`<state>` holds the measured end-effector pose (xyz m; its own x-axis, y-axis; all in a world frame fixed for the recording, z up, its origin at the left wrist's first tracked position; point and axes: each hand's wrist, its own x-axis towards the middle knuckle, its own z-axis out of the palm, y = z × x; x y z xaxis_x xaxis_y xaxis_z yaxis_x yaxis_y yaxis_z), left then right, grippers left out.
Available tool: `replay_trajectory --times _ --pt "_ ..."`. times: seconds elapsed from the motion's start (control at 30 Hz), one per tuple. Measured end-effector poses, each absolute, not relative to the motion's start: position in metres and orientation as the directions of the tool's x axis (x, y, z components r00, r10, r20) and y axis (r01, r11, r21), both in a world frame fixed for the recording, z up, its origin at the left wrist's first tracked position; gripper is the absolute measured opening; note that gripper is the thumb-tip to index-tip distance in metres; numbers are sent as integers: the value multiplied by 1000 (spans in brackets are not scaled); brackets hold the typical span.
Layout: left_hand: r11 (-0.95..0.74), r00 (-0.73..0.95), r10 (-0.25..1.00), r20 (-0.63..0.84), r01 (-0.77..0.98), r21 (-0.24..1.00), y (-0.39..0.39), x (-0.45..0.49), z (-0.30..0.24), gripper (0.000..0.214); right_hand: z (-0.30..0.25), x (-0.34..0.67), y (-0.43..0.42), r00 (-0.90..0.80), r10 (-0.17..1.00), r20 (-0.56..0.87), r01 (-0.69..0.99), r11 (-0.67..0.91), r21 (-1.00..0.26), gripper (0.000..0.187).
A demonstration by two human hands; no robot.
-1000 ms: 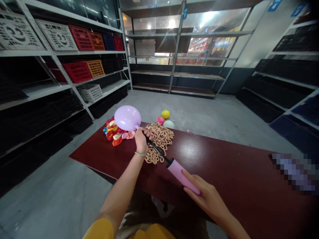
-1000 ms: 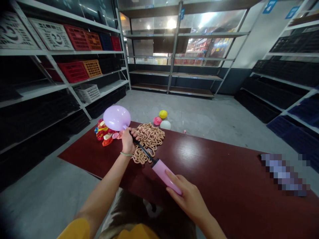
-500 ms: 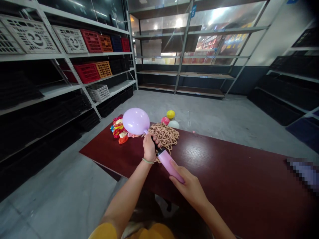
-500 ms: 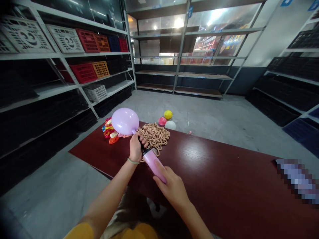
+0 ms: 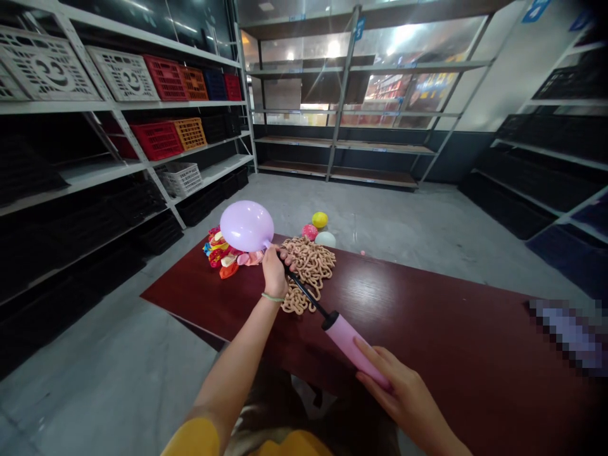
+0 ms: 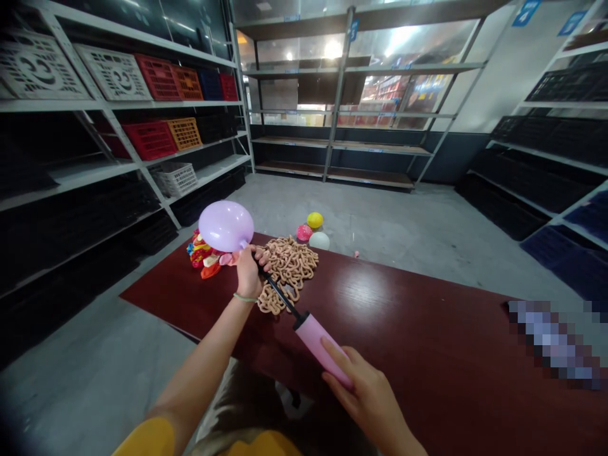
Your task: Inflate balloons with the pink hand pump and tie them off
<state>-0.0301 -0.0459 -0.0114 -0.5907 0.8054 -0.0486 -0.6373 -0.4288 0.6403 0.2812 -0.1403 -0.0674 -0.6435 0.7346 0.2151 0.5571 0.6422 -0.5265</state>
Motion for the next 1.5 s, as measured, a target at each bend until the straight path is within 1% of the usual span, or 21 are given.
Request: replay_trajectory --times 0.13,0.3,0.47,0.6,0.77,0.97,1.13,1.3,1.4,1.5 --pt "-432 -604 795 -60 -632 643 -51 -28 -13 19 -65 259 -137 -613 755 233 578 630 -519 52" --pt "-394 -594 799 -99 -640 660 -63 -15 -21 23 -54 220 -127 -620 757 205 552 607 -571 54" --pt "-358 -563 820 -101 -644 676 -72 -5 -26 25 -56 198 -126 -625 749 220 511 606 -610 56" --pt "-356 -562 823 -85 -626 694 -71 -3 -24 22 -65 212 -133 -626 743 237 526 627 -574 55" --pt "-391 -583 810 -65 -618 682 -63 -9 -19 25 -69 260 -143 -629 725 283 554 672 -491 52" --pt "-411 -588 805 -72 -641 648 -57 -21 -16 25 -64 292 -152 -623 741 251 587 654 -477 54" --pt "-445 -602 797 -56 -646 620 -59 -25 -12 26 -58 274 -146 -604 768 215 586 610 -533 52" --pt "-437 -612 789 -61 -627 645 -65 -17 -10 25 -47 233 -128 -620 766 172 543 576 -611 53" --pt "-413 -607 790 -82 -627 660 -69 -10 -13 27 -42 208 -120 -618 763 187 510 571 -643 56" --pt "-399 -596 798 -88 -632 664 -68 -10 -18 27 -42 194 -116 -628 750 208 489 588 -644 57"
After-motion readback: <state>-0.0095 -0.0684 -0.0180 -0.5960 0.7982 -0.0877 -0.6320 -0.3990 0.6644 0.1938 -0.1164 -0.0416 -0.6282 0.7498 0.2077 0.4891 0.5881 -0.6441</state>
